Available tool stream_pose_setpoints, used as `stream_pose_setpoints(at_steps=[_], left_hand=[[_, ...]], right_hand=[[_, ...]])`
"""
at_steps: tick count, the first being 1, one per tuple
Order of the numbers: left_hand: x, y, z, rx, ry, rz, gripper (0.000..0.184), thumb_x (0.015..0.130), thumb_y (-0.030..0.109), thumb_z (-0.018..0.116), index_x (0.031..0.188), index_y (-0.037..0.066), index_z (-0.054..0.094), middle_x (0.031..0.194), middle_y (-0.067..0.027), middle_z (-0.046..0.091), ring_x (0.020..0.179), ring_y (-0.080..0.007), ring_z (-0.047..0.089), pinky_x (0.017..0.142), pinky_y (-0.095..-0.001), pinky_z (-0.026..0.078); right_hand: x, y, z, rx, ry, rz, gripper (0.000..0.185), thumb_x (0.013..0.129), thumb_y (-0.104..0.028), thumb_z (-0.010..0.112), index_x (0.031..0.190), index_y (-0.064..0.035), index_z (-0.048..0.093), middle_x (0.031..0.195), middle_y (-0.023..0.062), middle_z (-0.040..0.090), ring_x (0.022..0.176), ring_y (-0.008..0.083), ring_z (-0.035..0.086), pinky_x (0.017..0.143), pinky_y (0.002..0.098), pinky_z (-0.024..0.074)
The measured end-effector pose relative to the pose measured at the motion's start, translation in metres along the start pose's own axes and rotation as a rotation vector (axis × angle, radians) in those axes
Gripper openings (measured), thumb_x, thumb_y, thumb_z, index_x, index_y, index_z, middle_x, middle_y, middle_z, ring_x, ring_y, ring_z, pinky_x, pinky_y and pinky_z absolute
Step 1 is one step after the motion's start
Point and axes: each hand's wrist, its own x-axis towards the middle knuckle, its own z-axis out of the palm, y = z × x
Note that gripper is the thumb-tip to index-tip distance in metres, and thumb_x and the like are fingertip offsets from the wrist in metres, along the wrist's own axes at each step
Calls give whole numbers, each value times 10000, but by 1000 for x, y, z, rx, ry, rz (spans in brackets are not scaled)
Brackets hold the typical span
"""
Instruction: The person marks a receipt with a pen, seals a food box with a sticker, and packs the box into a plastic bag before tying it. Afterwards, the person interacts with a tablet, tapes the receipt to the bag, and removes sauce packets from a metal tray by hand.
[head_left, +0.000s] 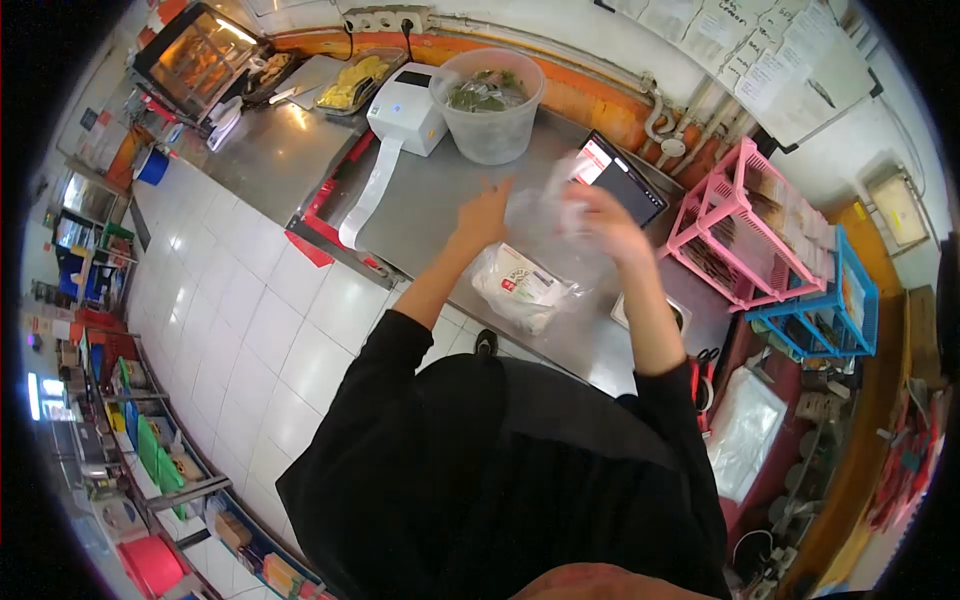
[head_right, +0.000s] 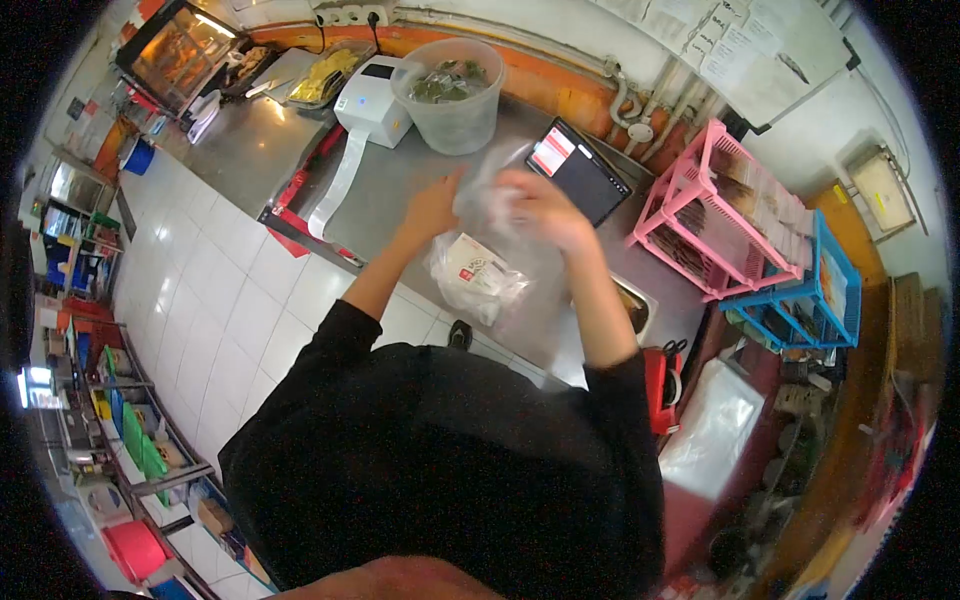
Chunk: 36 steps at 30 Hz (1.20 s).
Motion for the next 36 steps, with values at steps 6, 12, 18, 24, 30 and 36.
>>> stream_pose_setpoints(at_steps=[6,12,18,24,30,36], left_hand=[[8,-33,-81,-169,71,-113,372,682,97,559,1053,122,552,837,-168,619,827,-339,592,711,-438,469],[8,-43,-88,-282,108,-53,358,676,101,567,1033,117,555,801,-145,621,795,-339,596,728,-422,472],[7,-47,-109,-231,157,52,430,652,95,586,1079,114,535,850,-101,585,817,-272,592,683,-371,470],[9,-64,-125,-318,3,208,521,649,87,585,1162,105,495,859,-115,509,780,-241,550,685,-333,462],[12,-46,-136,-730,-515,122,613,676,74,593,1262,109,417,796,-26,409,689,-153,475,708,-342,471],[-2,-81,-144,-903,-620,486,978,509,313,814,1332,84,337,1220,-140,411,886,-284,542,883,-468,410]], right_hand=[[112,189,27,-857,42,276,210,639,-110,642,840,-50,642,728,92,620,708,201,596,632,306,475],[104,290,79,-844,416,17,222,701,-163,561,883,-58,634,803,151,634,829,289,597,777,407,443],[115,233,78,-1591,-512,285,330,764,-332,566,1007,-113,614,1177,222,471,1084,403,450,945,414,362],[27,50,55,-855,-533,648,583,839,-558,409,1148,-93,576,1074,143,605,997,297,563,887,400,404],[-54,-45,65,-1644,-552,723,441,658,-346,729,1007,-94,631,930,111,626,946,290,578,789,371,452],[-102,-43,53,-1391,187,-172,776,496,-216,825,1179,-19,513,1190,187,475,1166,307,425,931,386,394]])
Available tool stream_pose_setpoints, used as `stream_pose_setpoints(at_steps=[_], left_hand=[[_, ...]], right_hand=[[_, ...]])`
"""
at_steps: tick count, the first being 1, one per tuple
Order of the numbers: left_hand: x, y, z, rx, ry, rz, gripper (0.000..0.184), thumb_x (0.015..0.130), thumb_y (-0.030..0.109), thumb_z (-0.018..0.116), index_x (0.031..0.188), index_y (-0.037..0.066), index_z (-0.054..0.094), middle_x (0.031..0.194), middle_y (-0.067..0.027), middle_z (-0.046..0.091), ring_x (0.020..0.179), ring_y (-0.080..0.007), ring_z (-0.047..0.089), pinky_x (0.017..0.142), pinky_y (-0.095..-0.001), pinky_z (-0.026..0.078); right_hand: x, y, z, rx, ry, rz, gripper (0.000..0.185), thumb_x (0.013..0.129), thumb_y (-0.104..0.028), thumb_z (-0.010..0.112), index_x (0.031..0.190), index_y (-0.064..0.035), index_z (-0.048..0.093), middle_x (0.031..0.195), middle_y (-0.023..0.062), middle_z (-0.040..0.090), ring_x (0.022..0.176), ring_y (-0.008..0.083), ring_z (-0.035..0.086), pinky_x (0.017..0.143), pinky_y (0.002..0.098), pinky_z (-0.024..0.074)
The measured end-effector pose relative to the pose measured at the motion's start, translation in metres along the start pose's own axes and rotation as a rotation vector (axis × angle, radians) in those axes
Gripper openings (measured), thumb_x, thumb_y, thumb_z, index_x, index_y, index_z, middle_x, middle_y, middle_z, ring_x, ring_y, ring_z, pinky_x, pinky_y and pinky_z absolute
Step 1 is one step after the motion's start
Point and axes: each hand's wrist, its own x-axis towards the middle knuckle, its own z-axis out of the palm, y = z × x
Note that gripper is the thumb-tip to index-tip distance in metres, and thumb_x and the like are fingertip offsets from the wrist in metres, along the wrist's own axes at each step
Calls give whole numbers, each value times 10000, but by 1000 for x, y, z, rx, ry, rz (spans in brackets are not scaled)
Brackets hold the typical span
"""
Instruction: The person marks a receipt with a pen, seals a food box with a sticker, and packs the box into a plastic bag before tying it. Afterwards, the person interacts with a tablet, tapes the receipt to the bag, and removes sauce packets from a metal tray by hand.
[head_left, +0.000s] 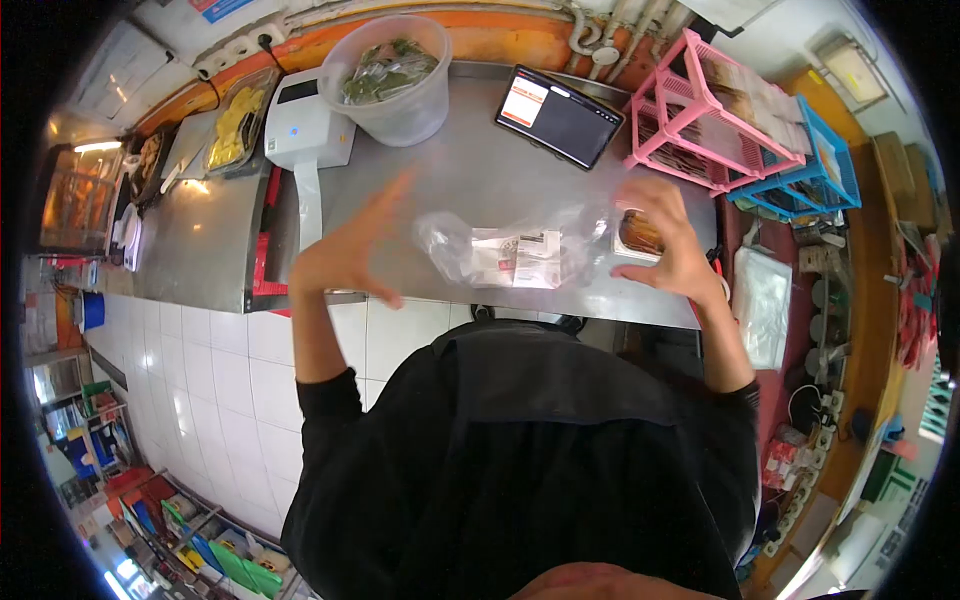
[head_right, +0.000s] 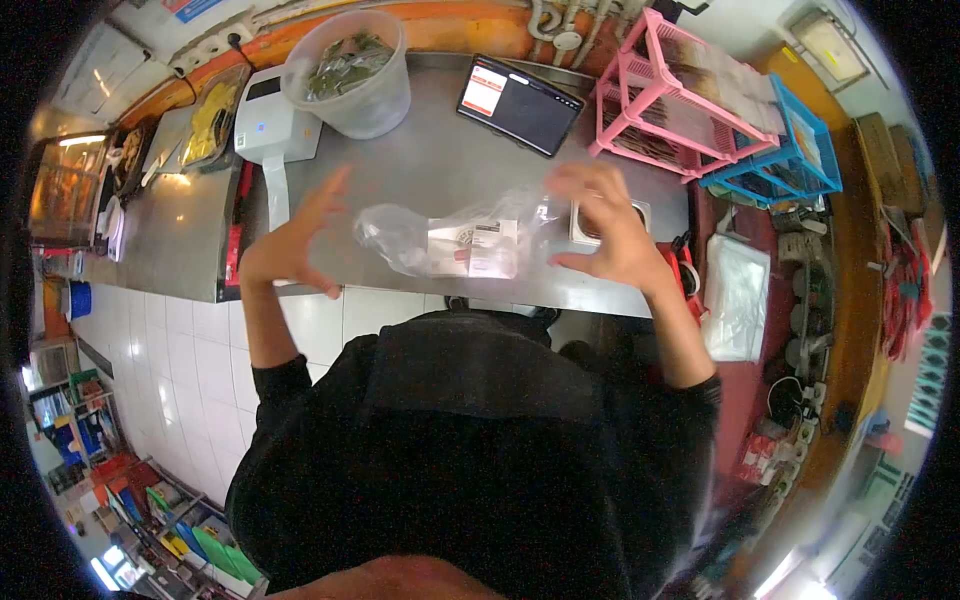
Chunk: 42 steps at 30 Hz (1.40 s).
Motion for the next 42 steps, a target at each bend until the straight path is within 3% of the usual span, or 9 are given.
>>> stream_pose_setpoints(at_steps=[2,4,7,13,18,25,32,37,42], left_hand=[[-16,-54,1,637,72,8,1122,418,417,844,1340,57,317,1333,-196,335,991,-338,520,947,-487,356],[-22,-138,38,1198,148,-63,1203,366,478,843,1346,38,301,1385,-227,279,1084,-361,488,986,-484,319],[3,-223,113,294,-79,-166,1086,432,569,804,1271,11,398,1304,-186,404,1200,-307,395,1014,-378,297],[66,-230,189,-237,83,-121,871,525,476,737,1196,11,433,1227,-167,440,1122,-277,430,967,-364,336],[79,-227,208,-341,235,-52,693,602,399,681,1134,12,462,1164,-150,470,1057,-252,460,929,-352,368],[95,-233,236,-476,240,7,448,710,291,603,1046,12,504,1074,-127,511,965,-218,502,874,-336,413],[101,-239,249,-545,207,57,222,818,183,525,959,13,545,985,-104,552,874,-183,544,820,-319,458],[103,-226,244,-594,146,59,149,850,142,512,879,13,580,911,-92,579,790,-169,567,766,-304,486],[99,-209,229,-671,-46,-59,147,828,145,539,833,12,599,863,-89,590,739,-170,572,727,-296,494]], right_hand=[[-30,20,35,551,261,447,1169,422,-282,862,1371,-21,232,1359,214,306,1266,324,298,1029,397,273],[-56,47,120,303,-52,519,1368,383,-358,869,1386,17,18,1420,263,117,1326,369,100,1083,417,96],[-41,59,224,492,-10,422,1458,409,-459,854,1360,31,-135,1431,253,75,1341,346,52,1084,364,112],[26,23,222,318,-248,606,470,635,-224,690,1041,-21,567,1090,198,518,926,377,546,798,409,463],[23,31,233,439,365,267,472,655,-145,689,1076,18,551,1178,186,505,934,302,584,756,358,506],[9,12,199,996,-19,530,372,659,-38,611,1028,-7,573,1002,121,574,891,215,587,781,325,518],[2,20,176,403,-19,296,349,650,20,572,998,-12,583,902,119,565,806,228,594,707,328,523],[-45,52,164,396,475,749,265,755,-111,619,1011,-47,594,944,89,576,835,226,591,656,323,514],[-76,62,189,1156,307,1271,470,849,-460,526,1183,-129,513,1046,48,572,883,174,584,735,357,494]])
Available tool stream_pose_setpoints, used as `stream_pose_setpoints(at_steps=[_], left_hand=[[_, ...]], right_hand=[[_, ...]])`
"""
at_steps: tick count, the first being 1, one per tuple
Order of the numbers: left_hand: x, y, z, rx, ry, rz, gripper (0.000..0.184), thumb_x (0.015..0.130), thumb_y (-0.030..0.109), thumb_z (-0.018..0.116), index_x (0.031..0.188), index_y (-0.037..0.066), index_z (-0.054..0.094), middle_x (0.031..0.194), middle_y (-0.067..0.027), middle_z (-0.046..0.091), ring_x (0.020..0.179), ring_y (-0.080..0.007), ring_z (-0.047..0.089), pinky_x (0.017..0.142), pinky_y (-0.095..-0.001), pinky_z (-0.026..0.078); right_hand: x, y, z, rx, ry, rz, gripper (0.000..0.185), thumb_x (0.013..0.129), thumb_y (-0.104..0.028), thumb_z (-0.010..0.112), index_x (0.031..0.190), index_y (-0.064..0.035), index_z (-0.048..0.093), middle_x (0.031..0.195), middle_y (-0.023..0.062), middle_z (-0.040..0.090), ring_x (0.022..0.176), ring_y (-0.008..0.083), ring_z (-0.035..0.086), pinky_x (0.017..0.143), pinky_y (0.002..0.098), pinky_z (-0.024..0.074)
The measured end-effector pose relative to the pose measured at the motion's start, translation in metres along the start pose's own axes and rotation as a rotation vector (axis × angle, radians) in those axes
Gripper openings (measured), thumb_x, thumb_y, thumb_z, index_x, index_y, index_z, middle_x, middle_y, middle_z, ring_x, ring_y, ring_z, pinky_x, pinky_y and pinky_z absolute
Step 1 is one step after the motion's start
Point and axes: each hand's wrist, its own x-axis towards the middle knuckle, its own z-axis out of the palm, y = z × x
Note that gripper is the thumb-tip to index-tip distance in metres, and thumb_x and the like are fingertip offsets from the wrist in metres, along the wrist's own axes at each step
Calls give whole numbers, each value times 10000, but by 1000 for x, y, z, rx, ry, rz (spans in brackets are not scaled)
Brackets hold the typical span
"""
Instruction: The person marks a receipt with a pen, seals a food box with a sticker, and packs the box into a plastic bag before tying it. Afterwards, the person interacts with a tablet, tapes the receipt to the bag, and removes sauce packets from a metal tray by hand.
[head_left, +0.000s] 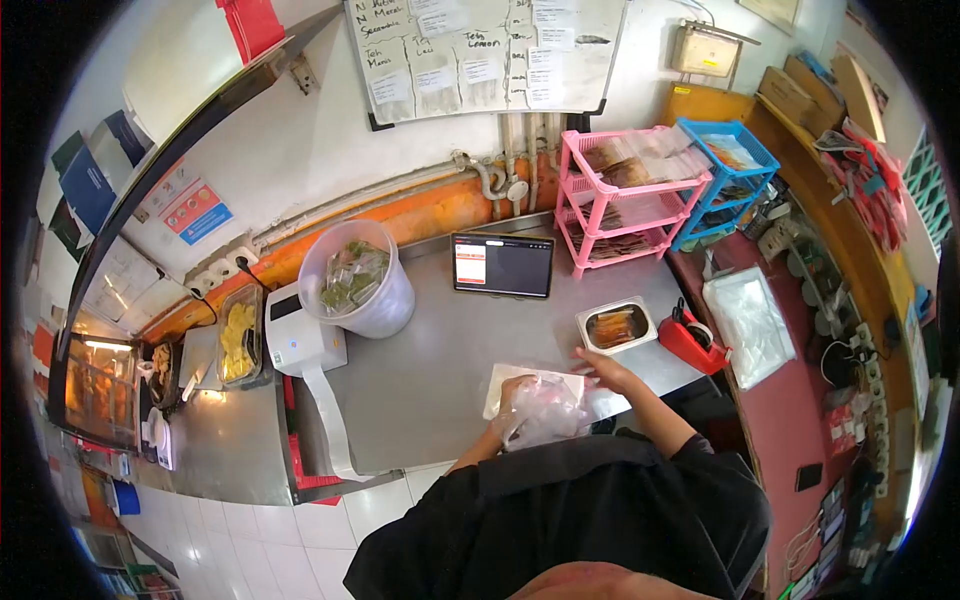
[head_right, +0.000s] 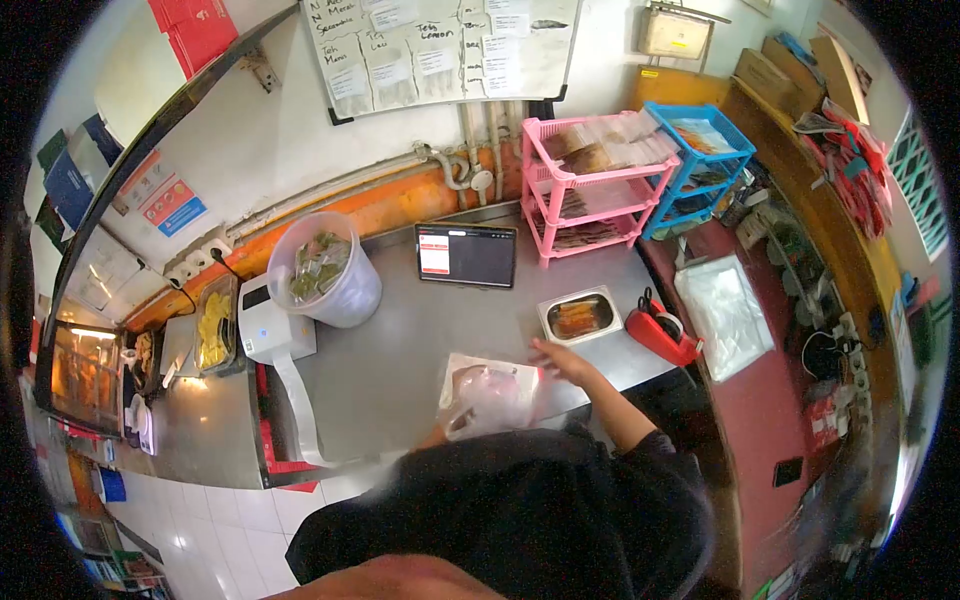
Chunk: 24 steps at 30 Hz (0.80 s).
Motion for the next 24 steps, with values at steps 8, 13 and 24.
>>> stream_pose_setpoints(at_steps=[8,13,24], left_hand=[[1,60,5,136,-37,109,140,813,141,553,828,10,602,837,-86,594,724,-170,573,708,-295,493],[16,122,-2,218,312,429,137,805,138,562,825,9,603,820,-84,597,715,-171,573,697,-295,493],[24,179,-6,361,548,637,131,785,132,581,818,7,607,785,-80,602,695,-171,574,671,-294,491]], right_hand=[[-12,-6,64,1367,-1272,138,748,819,-658,349,1318,-101,350,1211,123,502,1070,261,516,940,413,397],[-57,-93,62,577,-649,-236,827,705,-350,644,1359,-53,235,1261,154,419,1142,262,453,977,414,363],[-107,-169,41,-317,-20,-1279,1007,639,-366,731,1394,-60,139,1428,181,104,1316,320,139,1049,462,229]])
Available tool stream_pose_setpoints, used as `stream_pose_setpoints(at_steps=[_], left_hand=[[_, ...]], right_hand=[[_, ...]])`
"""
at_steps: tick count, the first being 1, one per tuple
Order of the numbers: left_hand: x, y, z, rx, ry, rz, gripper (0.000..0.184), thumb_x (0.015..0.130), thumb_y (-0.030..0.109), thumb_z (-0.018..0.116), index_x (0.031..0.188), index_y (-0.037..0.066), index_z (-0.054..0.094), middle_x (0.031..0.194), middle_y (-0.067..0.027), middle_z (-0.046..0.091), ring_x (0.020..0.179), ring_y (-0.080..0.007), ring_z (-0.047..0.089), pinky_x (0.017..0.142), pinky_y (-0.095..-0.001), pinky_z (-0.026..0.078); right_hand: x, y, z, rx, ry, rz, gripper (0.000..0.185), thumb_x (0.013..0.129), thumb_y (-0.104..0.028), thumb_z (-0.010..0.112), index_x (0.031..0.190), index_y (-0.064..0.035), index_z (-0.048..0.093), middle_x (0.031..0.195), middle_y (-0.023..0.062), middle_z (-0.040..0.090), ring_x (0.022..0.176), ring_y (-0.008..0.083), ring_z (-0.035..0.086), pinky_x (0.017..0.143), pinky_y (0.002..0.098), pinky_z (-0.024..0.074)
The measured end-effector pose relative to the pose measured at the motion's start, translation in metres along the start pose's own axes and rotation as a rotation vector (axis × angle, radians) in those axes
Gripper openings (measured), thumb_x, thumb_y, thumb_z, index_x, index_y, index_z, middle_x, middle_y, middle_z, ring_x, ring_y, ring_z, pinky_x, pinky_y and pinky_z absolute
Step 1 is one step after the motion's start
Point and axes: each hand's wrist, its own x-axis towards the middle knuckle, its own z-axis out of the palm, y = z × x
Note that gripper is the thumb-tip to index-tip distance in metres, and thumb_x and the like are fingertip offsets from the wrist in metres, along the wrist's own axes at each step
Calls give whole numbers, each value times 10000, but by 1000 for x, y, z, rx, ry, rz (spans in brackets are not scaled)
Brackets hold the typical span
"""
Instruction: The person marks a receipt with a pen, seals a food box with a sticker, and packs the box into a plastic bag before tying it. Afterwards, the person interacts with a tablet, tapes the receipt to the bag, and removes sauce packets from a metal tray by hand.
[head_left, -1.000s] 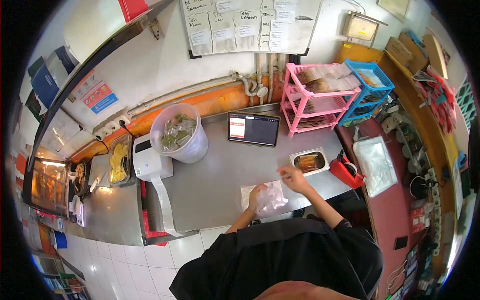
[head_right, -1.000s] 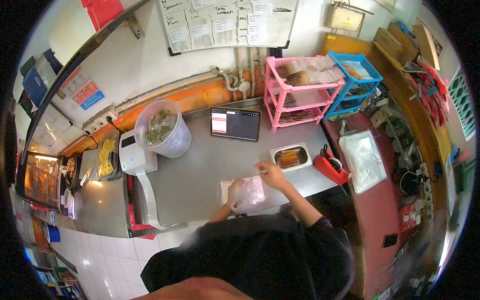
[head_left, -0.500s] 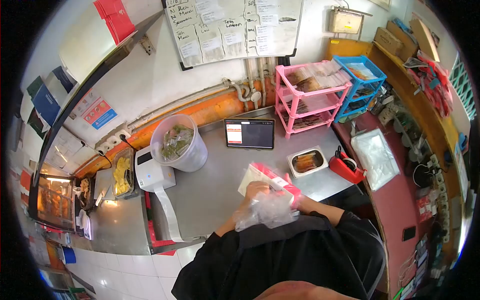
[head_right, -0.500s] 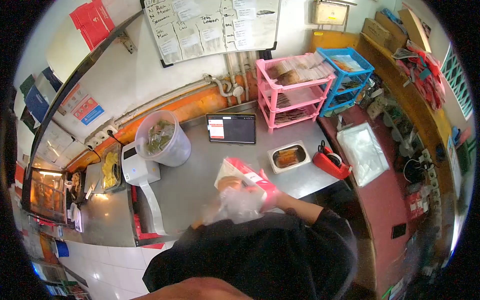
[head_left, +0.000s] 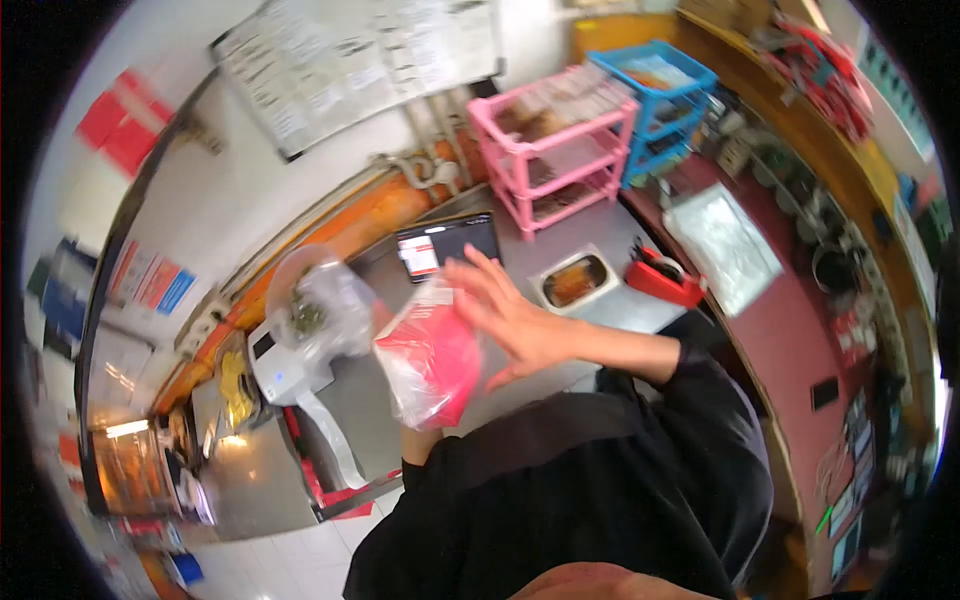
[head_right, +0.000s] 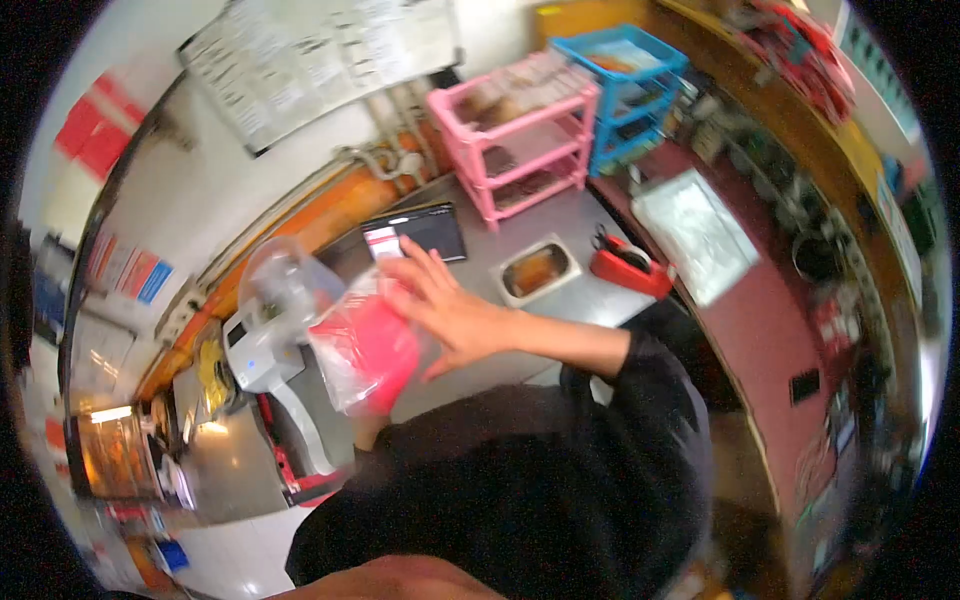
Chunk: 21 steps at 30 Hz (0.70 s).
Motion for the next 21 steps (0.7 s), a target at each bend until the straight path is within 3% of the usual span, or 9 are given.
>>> stream_pose_setpoints(at_steps=[4,8,10,12,13,16,17,19,21], left_hand=[[8,0,12,13,-30,17,130,778,130,588,815,7,608,772,-79,604,688,-172,575,662,-294,491],[15,-3,41,39,-43,36,129,771,128,595,812,6,609,759,-78,606,680,-172,575,653,-294,490],[14,-5,52,60,-38,45,129,767,127,599,811,6,610,752,-77,607,677,-172,575,648,-293,490],[13,-10,72,74,-30,51,129,764,125,602,810,5,610,746,-76,608,673,-172,576,644,-293,490],[10,-12,84,78,-22,53,129,762,125,604,809,5,611,742,-76,608,671,-172,576,642,-293,490],[-2,-18,110,122,53,54,129,757,123,609,807,5,611,733,-75,610,666,-172,576,635,-293,490],[-5,-21,115,150,98,66,129,755,123,611,806,4,612,729,-74,610,664,-172,576,632,-293,489],[-8,-24,117,213,220,104,129,751,122,614,805,4,612,723,-74,611,660,-172,576,628,-293,489],[-17,-29,111,287,347,125,130,748,121,618,804,4,613,716,-73,612,656,-172,576,623,-293,489]], right_hand=[[-20,22,10,1104,93,474,984,685,-445,713,1383,-41,150,1442,170,84,1328,297,121,1044,472,231],[-27,28,-13,1229,26,578,861,687,-353,715,1337,-45,242,1390,164,184,1286,327,201,1029,478,258],[-26,26,-25,1056,109,518,802,687,-307,715,1314,-47,289,1364,161,234,1265,341,240,1022,481,272],[-24,23,-48,629,289,266,745,688,-261,716,1291,-49,335,1338,158,284,1244,356,280,1014,483,286],[-24,23,-66,374,377,88,717,688,-237,717,1280,-50,358,1325,157,309,1234,364,300,1010,485,293],[-31,54,-110,-558,47,-701,667,668,-226,733,1253,-165,419,1291,161,348,1204,435,308,1013,535,258],[-39,67,-119,-425,-15,-538,496,720,-191,676,1182,-242,501,1270,130,385,1188,443,321,988,580,261],[-45,103,-180,-465,77,-329,619,616,-203,746,1180,-229,490,1227,60,473,1157,381,397,935,527,357],[-69,173,-258,-818,83,250,424,685,-178,667,1076,-52,560,1060,158,581,1051,318,511,890,412,413]])
